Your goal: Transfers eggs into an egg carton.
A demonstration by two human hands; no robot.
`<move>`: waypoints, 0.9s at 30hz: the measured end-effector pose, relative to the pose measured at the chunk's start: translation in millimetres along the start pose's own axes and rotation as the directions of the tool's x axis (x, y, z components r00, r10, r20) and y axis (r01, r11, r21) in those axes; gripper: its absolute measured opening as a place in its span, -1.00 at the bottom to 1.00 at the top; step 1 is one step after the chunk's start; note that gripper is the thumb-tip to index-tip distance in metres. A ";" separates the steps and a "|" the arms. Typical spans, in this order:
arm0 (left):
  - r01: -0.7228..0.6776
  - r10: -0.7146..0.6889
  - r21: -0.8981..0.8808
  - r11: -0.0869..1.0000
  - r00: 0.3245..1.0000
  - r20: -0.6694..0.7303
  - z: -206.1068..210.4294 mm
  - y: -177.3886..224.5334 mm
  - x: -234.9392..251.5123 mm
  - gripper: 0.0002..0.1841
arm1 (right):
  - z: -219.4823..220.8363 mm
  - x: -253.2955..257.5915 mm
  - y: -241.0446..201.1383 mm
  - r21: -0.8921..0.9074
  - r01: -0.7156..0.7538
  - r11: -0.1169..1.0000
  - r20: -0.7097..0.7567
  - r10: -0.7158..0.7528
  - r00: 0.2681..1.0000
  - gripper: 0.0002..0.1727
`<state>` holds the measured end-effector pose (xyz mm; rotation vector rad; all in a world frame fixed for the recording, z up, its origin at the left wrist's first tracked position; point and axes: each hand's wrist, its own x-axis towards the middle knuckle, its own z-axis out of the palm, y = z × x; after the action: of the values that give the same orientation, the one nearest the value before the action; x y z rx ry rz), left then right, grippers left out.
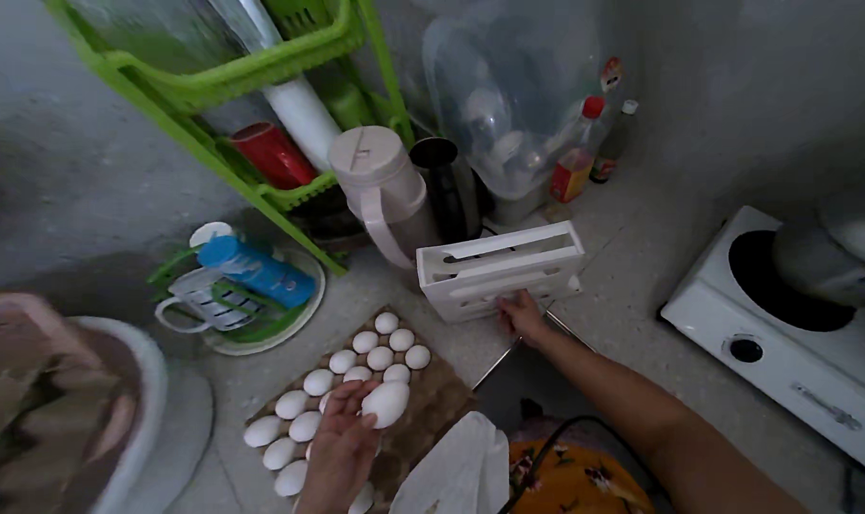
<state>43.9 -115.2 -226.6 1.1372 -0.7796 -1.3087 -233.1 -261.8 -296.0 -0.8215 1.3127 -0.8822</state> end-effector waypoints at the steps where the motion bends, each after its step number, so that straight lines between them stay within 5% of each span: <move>1: 0.006 -0.006 0.007 1.000 1.000 0.001 2.8 -0.3 0.2 -0.26 | 0.9 0.9 -1.3 0.009 -0.007 1.000 -0.030 0.007 1.000 -0.50; 8: 0.020 -0.024 0.092 0.996 0.999 0.046 13.1 2.7 0.5 -0.17 | 12.1 8.0 -11.1 -0.097 -0.073 0.993 -0.010 0.073 0.997 -0.51; 13: 0.026 -0.042 0.178 0.984 0.995 0.089 11.3 7.3 -1.5 -0.12 | 21.5 7.7 -9.8 0.087 -0.047 0.995 -0.087 0.055 0.995 -0.41; 18: 0.045 -0.080 0.235 0.971 0.986 0.144 11.5 14.7 -4.1 -0.14 | 37.7 2.7 2.5 0.072 0.103 0.992 -0.223 -0.085 0.971 -0.18; 22: 0.025 -0.093 0.313 0.949 0.974 0.206 12.3 26.1 -3.9 -0.04 | 42.0 1.4 13.7 0.032 0.194 0.980 -0.277 -0.178 0.944 -0.24; 27: 0.009 -0.100 0.297 0.955 0.951 0.293 13.7 33.1 -1.3 -0.18 | 39.5 2.5 24.5 -0.039 0.305 0.952 -0.296 -0.302 0.906 -0.32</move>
<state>41.7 -120.0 -191.1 1.2087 -1.2105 -1.4708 -191.9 -252.7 -315.5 -0.9275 1.4634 -1.3000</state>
